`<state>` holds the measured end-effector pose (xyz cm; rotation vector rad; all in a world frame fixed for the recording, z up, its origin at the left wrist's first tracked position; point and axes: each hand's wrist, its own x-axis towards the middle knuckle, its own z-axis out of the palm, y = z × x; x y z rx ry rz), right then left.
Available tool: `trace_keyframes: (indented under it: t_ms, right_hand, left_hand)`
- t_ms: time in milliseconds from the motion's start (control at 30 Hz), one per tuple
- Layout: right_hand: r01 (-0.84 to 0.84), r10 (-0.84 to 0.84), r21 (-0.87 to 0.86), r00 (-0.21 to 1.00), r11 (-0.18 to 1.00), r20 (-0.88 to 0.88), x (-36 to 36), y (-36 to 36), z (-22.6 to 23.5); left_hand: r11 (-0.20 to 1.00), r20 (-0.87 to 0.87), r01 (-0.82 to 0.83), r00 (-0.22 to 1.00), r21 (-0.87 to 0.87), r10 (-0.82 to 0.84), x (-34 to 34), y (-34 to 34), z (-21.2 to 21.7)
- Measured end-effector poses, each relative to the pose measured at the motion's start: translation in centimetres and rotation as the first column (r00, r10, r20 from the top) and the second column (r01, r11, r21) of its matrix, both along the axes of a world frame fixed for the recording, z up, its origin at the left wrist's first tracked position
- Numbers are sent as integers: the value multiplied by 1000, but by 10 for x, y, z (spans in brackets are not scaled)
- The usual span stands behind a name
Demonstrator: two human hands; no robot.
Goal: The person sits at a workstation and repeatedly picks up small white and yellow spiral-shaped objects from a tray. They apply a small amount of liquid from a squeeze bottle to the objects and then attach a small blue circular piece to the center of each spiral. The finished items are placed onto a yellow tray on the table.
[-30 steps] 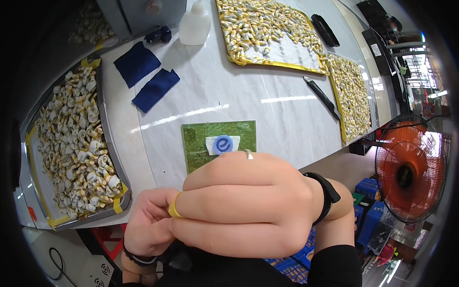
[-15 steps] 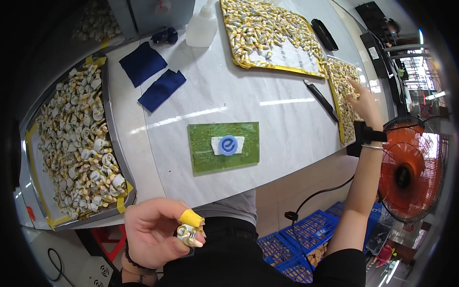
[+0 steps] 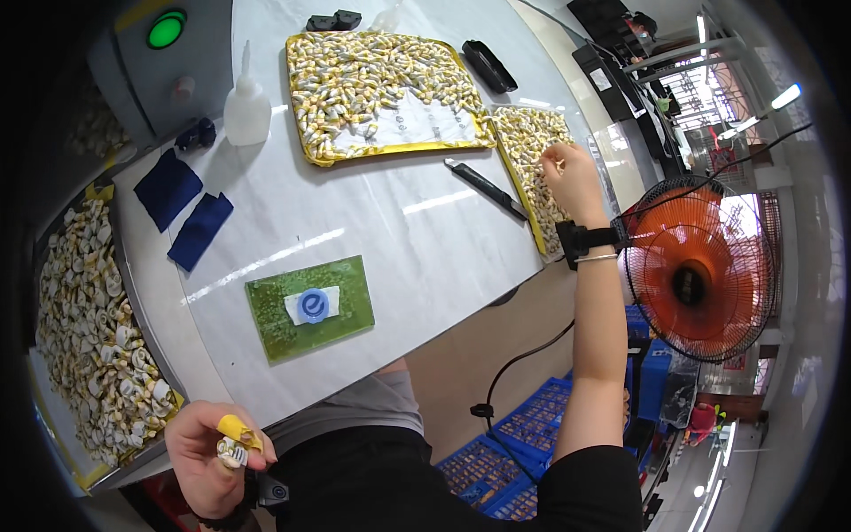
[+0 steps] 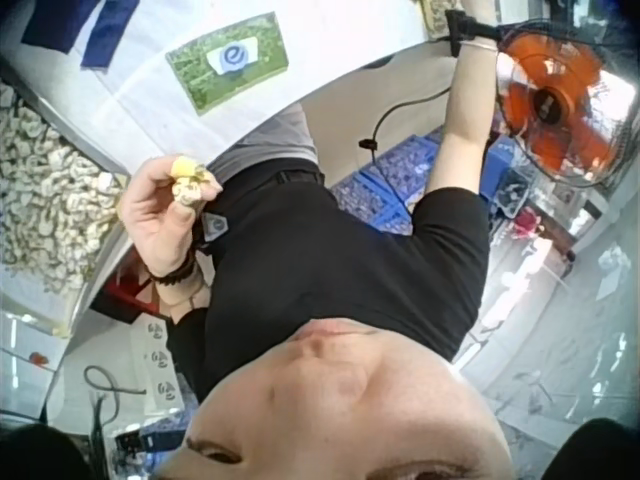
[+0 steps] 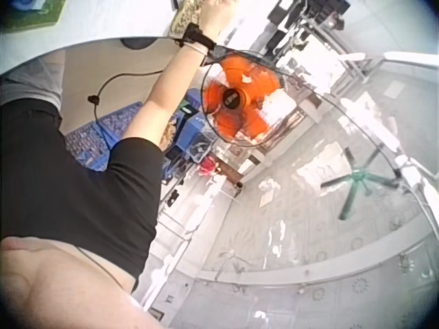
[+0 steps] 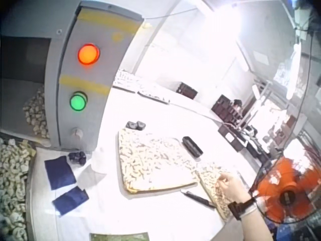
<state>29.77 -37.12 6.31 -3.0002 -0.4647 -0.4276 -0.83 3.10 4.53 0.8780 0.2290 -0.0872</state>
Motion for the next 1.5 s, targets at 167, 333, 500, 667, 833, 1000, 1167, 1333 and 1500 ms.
trace_keyframes:
  t_ms: [167,333,500,667,833,1000,1167,1333,1500]
  right_hand:
    - [-90,183,450,969,889,-168,-46,67,20]
    - [-437,601,469,746,768,-288,-125,171,32]
    - [-588,737,466,625,661,-256,-144,201,13]
    - [-672,769,384,600,633,-219,-144,210,2]
    - [-676,758,346,607,651,-240,-146,212,1]
    - [-622,770,470,586,626,-252,-145,211,7]
    - [-369,845,835,499,407,-192,-172,217,30]
    - [-251,891,953,453,171,-40,-189,228,26]
    - [-276,912,955,411,104,20,-192,231,21]
  left_hand:
    - [970,5,24,1000,-241,-24,-4,6,-5]
    - [961,3,35,999,-274,-35,0,6,-5]
    - [966,77,66,996,-251,-48,-3,6,-8]
    - [980,100,21,995,-200,-1,-6,5,-10]
    - [988,105,-122,988,94,112,-2,-2,-6]
    - [843,295,-315,935,435,197,-4,-6,-10]
    - [741,497,-353,867,571,31,2,-5,-13]
    - [810,529,-327,848,486,25,4,-8,-10]
    - [758,511,-323,860,566,-15,2,-9,-10]
